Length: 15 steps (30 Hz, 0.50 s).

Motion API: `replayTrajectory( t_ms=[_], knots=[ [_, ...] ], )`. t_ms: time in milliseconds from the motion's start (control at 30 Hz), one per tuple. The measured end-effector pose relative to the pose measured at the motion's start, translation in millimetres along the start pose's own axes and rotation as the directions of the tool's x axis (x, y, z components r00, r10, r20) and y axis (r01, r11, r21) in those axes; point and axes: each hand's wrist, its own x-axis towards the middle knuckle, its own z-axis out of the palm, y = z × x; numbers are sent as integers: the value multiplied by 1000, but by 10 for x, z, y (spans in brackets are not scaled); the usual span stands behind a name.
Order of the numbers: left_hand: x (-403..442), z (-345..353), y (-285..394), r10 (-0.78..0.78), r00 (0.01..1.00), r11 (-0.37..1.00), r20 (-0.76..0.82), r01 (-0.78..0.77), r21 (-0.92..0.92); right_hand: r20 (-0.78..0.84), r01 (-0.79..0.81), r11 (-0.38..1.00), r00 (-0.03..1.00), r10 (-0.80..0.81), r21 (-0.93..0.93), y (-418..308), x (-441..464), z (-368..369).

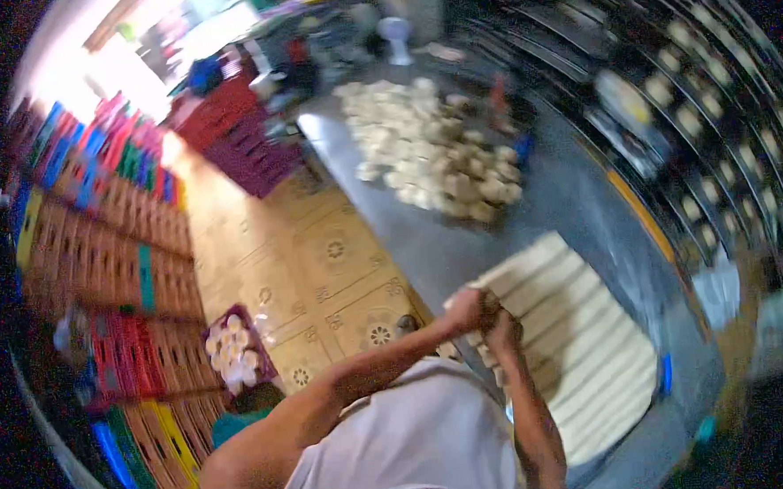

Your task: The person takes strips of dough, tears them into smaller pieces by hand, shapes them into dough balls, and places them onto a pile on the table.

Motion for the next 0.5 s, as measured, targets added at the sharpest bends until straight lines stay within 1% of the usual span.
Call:
replayTrajectory(
  t_ms=[33,67,100,133,167,200,233,267,300,333,367,400,433,467,500],
  knots=[
    [-56,-62,151,-79,996,997,-36,78,-18,48,-41,998,998,39,46,-593,-151,-460],
    [-101,-146,305,-160,984,987,-83,158,-27,40,-18,1000,999,19,-9,-582,-198,-483],
    [-114,-161,336,-131,988,989,-78,124,-85,21,27,994,999,-25,-104,-431,-175,-365],
    [-109,-204,344,-115,990,984,-86,102,-145,1,-3,996,1000,3,-85,-269,-190,-272],
    [-99,-289,426,-136,985,984,-108,122,-128,6,39,999,999,-39,-2,-487,-207,-425],
    [-37,-350,511,-128,977,991,-172,120,-57,12,91,993,996,-92,80,-689,-227,-603],
    [76,-423,572,-119,963,992,-242,125,11,-40,173,981,985,-170,90,-806,-257,-760],
    [268,-477,446,60,955,975,-290,6,222,-18,438,899,899,-437,7,-986,-350,-909],
    [585,-338,-22,137,912,980,-386,-68,188,29,667,742,745,-667,-72,-1185,-448,-1067],
    [637,-572,105,-19,955,998,-297,38,58,-131,819,524,560,-818,232,-1423,-480,-1221],
    [741,-632,87,305,780,950,-547,-210,230,-214,760,591,646,-733,271,-1471,-525,-1247],
    [773,-817,247,329,780,942,-533,-231,243,-298,699,644,716,-632,312,-1476,-512,-1278],
    [607,-1008,455,435,770,894,-467,-305,329,-410,659,522,749,-521,541,-1347,-448,-1304],
    [453,-1166,540,526,751,836,-399,-369,406,-477,604,335,787,-390,723,-1113,-352,-1255],
    [344,-1215,481,380,907,905,-180,-325,273,-336,251,892,934,-121,377,-698,-178,-968]
  ],
)
